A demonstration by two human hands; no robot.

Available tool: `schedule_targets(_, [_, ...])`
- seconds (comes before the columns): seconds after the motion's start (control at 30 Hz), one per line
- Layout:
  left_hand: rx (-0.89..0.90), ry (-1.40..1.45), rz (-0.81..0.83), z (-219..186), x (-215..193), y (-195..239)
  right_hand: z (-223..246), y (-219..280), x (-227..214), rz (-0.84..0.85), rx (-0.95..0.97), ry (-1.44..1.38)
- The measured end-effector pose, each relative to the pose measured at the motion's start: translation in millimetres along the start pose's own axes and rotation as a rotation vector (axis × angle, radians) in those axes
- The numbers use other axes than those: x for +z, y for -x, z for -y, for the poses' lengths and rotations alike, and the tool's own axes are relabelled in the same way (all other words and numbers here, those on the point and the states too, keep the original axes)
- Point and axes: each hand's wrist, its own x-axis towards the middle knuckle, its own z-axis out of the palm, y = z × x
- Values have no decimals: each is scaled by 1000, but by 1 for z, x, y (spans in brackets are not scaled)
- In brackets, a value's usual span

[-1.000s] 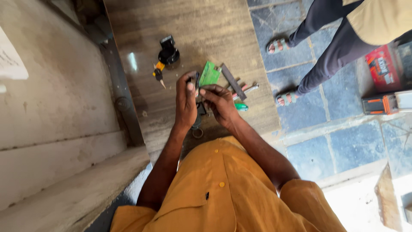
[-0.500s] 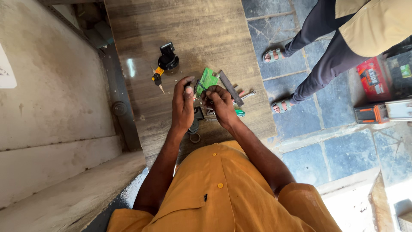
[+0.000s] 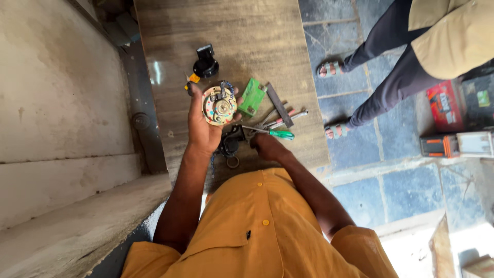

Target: The person disassembles and reassembles a small electromechanical motor component, using a screwdriver to remove and replace screws, and handling internal wires and housing parts by hand.

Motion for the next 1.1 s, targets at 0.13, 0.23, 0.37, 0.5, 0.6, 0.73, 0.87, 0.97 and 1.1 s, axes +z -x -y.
schedule_targets(0.13, [63,-38,149,-16,22,14,-17,-4,16,58,63,121])
schedule_targets(0.23, [63,-13,221,-22,31,18,-17,-6,10,-16,5,96])
schedule_targets(0.37, [77,-24,242,-21,36,19,2,2,-12,-107,-3,66])
schedule_targets(0.5, [97,-116,207,-22,36,18,41,8,-61,-284,29,28])
schedule_targets(0.6, [123,-271,151,-20,35,19,75,11,-101,-445,198,-320])
schedule_targets(0.73, [268,-558,185,-15,39,18,120,19,-137,-610,-69,-1028])
schedule_targets(0.87, [303,-687,282,-13,45,22,152,19,-144,-598,-97,-1041])
schedule_targets(0.97, [312,-712,295,-13,46,23,156,20,-146,-572,-76,-1104])
schedule_targets(1.1, [293,-626,263,-13,35,15,145,26,-143,-557,-86,-1145])
